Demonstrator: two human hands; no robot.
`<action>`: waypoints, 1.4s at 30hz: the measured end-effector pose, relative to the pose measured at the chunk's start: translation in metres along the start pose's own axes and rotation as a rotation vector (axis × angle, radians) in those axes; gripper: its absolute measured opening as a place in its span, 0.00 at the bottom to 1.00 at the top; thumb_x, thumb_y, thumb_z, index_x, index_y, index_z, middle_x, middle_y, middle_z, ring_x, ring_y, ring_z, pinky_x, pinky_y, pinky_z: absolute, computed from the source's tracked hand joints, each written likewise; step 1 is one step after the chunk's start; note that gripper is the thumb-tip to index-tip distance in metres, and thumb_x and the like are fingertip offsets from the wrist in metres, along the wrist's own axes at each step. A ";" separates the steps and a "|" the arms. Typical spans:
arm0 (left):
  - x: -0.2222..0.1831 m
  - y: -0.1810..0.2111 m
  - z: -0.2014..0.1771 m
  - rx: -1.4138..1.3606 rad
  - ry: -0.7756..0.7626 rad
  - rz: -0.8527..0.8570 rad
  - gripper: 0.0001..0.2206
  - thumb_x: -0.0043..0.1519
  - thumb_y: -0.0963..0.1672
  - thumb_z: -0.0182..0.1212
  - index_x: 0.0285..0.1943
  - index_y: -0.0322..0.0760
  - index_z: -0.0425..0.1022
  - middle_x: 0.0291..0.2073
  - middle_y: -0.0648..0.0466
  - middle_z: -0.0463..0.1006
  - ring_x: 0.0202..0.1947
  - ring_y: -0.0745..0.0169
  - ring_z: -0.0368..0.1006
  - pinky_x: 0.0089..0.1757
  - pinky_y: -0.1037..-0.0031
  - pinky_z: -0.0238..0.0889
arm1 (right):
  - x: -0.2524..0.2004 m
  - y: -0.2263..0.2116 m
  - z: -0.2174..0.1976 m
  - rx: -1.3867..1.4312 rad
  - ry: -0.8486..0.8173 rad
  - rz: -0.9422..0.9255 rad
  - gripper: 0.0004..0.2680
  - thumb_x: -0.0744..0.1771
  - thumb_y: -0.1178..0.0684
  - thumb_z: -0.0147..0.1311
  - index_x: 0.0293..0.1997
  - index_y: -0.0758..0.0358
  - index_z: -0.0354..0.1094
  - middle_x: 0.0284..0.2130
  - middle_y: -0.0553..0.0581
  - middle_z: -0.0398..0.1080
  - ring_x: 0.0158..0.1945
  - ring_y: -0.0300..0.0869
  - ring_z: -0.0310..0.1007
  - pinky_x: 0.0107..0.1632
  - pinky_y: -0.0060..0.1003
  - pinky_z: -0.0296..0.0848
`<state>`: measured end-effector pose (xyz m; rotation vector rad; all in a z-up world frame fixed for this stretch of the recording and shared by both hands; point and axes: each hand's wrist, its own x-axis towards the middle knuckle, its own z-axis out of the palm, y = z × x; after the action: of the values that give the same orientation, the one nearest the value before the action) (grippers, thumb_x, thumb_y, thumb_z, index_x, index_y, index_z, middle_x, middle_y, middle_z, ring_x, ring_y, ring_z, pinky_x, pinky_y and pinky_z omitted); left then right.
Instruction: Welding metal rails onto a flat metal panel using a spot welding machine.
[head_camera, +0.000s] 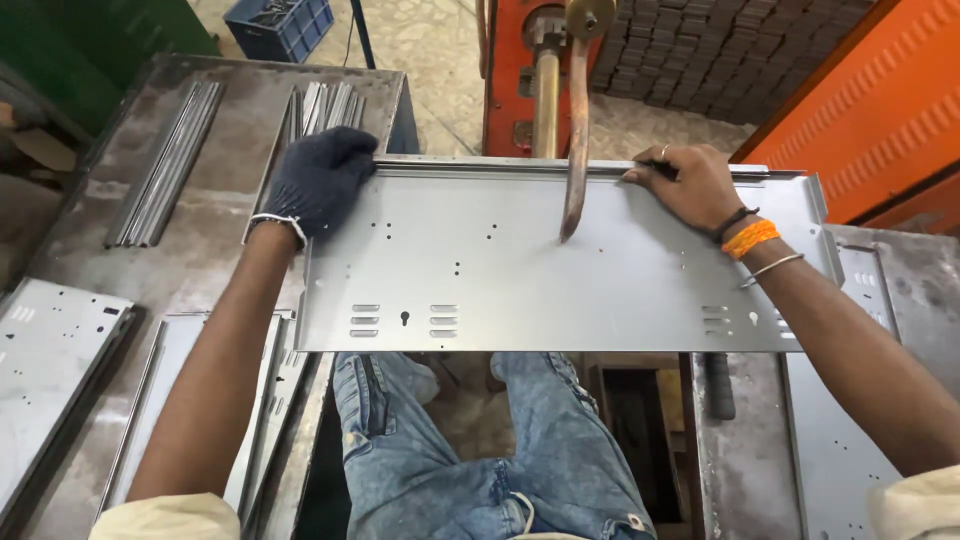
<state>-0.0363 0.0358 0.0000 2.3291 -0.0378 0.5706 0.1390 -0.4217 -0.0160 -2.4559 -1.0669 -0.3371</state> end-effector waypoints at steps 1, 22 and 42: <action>0.000 0.003 -0.001 0.074 -0.018 -0.024 0.10 0.63 0.44 0.64 0.51 0.35 0.82 0.42 0.44 0.84 0.41 0.50 0.81 0.45 0.65 0.71 | 0.000 0.002 0.002 -0.007 0.006 -0.001 0.10 0.68 0.46 0.62 0.45 0.62 0.79 0.33 0.64 0.78 0.35 0.53 0.78 0.40 0.45 0.74; -0.007 0.026 -0.005 0.273 0.061 0.154 0.14 0.65 0.45 0.60 0.59 0.42 0.78 0.36 0.47 0.84 0.39 0.45 0.80 0.44 0.57 0.70 | 0.001 0.008 0.003 0.032 0.015 -0.036 0.10 0.69 0.46 0.62 0.44 0.61 0.79 0.32 0.61 0.78 0.32 0.50 0.78 0.38 0.44 0.73; 0.014 -0.003 0.032 0.586 -0.211 0.053 0.14 0.71 0.51 0.55 0.54 0.39 0.74 0.34 0.36 0.80 0.38 0.29 0.77 0.41 0.44 0.67 | -0.051 0.080 -0.085 -0.169 -0.154 0.091 0.11 0.70 0.48 0.52 0.53 0.63 0.70 0.43 0.65 0.76 0.49 0.59 0.75 0.50 0.51 0.72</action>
<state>-0.0105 0.0184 -0.0166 2.9610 -0.0342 0.3914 0.1601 -0.5440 0.0149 -2.7084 -1.0207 -0.2197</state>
